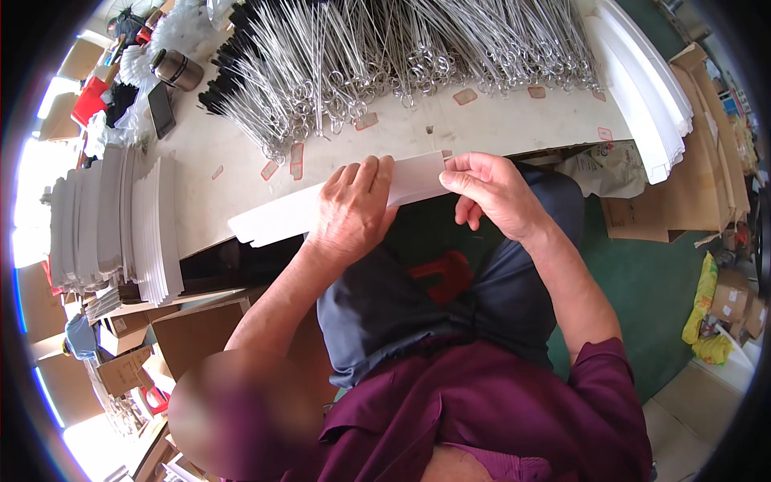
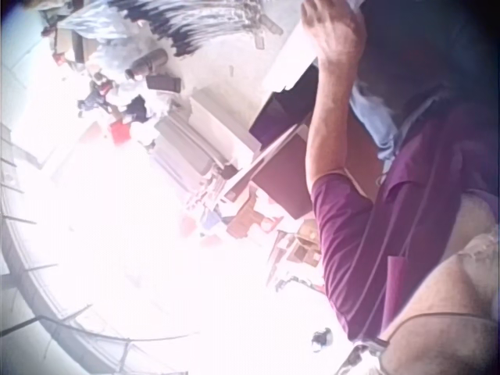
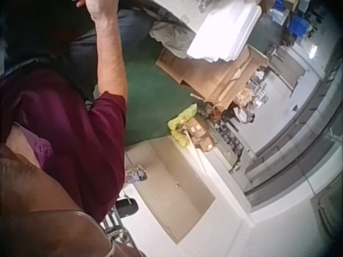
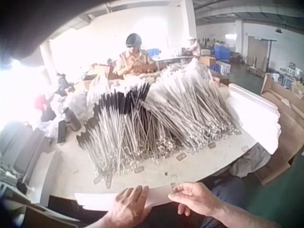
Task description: Packing long-handled brushes into white cardboard sleeves at a work table.
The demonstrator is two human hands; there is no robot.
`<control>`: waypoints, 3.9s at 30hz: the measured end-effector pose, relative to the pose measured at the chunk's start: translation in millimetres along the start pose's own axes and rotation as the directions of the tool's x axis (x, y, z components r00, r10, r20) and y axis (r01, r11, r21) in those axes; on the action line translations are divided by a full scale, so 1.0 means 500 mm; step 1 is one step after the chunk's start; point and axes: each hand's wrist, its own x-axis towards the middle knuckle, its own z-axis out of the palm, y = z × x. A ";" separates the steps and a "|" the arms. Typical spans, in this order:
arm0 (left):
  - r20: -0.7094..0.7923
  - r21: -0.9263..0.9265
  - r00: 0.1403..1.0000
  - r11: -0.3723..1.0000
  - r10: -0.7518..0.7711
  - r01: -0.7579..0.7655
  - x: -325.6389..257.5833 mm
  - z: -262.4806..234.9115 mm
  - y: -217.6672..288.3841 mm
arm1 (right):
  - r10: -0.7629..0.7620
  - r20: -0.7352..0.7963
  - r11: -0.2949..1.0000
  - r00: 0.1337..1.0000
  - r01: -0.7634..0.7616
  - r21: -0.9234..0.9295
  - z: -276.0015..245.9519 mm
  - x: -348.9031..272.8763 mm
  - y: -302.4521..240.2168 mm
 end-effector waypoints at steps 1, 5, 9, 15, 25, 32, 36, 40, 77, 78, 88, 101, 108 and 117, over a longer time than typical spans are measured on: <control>-0.008 -0.009 1.000 1.000 0.008 -0.008 -0.003 0.002 -0.003 | 0.002 0.001 1.000 1.000 -0.002 0.000 -0.001 0.000 -0.004; -0.048 -0.037 0.998 0.998 0.039 -0.041 -0.005 0.004 -0.003 | 0.115 0.057 0.977 0.992 -0.123 0.172 -0.015 0.001 -0.004; -0.038 -0.060 0.998 0.997 0.046 -0.048 -0.012 0.007 -0.006 | 0.138 0.076 0.972 0.987 -0.150 0.183 -0.024 -0.001 0.002; -0.001 -0.076 1.000 0.997 0.001 -0.001 0.009 -0.011 0.001 | -0.645 0.237 0.150 0.726 0.425 -0.893 0.021 -0.004 -0.014; 0.065 -0.174 0.997 0.983 -0.044 0.055 0.021 -0.007 0.012 | -0.554 0.435 0.008 0.710 0.528 -0.849 0.013 0.035 0.017; 0.099 -0.103 0.992 0.991 -0.079 0.090 -0.007 -0.027 -0.031 | -0.530 0.412 -0.024 0.741 0.473 -0.881 -0.005 0.033 0.001; 0.107 -0.142 0.990 0.984 -0.088 0.102 0.012 -0.015 -0.020 | -0.540 0.448 -0.093 0.712 0.479 -0.873 0.017 0.056 0.013; 0.119 -0.140 0.987 0.982 -0.108 0.124 0.009 -0.016 -0.021 | -0.513 0.447 -0.017 0.733 0.511 -0.859 0.003 0.063 0.006; 0.047 0.229 0.977 0.954 -0.208 0.192 -0.140 0.004 -0.137 | -0.544 0.332 -0.173 0.770 0.285 -0.943 -0.086 0.066 0.070; 0.059 0.238 0.978 0.954 -0.200 0.181 -0.139 0.001 -0.140 | -0.556 0.319 -0.146 0.767 0.288 -0.946 -0.084 0.068 0.072; 0.183 0.017 0.959 0.976 -0.215 0.215 -0.120 -0.083 -0.017 | -0.629 0.483 -0.180 0.609 0.490 -0.853 -0.070 0.035 0.055; 0.309 -0.351 0.862 0.794 -0.402 0.497 -0.098 -0.044 0.024 | -0.837 0.136 0.204 0.530 0.533 -0.821 0.065 -0.017 0.064; 0.216 -0.306 0.889 0.837 -0.404 0.454 -0.124 -0.020 0.056 | -0.777 0.045 0.436 0.628 0.588 -0.682 0.115 -0.023 0.129; 0.339 -0.442 0.847 0.726 -0.409 0.527 -0.105 -0.017 0.073 | -0.410 -0.020 0.894 0.912 0.397 -0.207 0.126 -0.031 0.137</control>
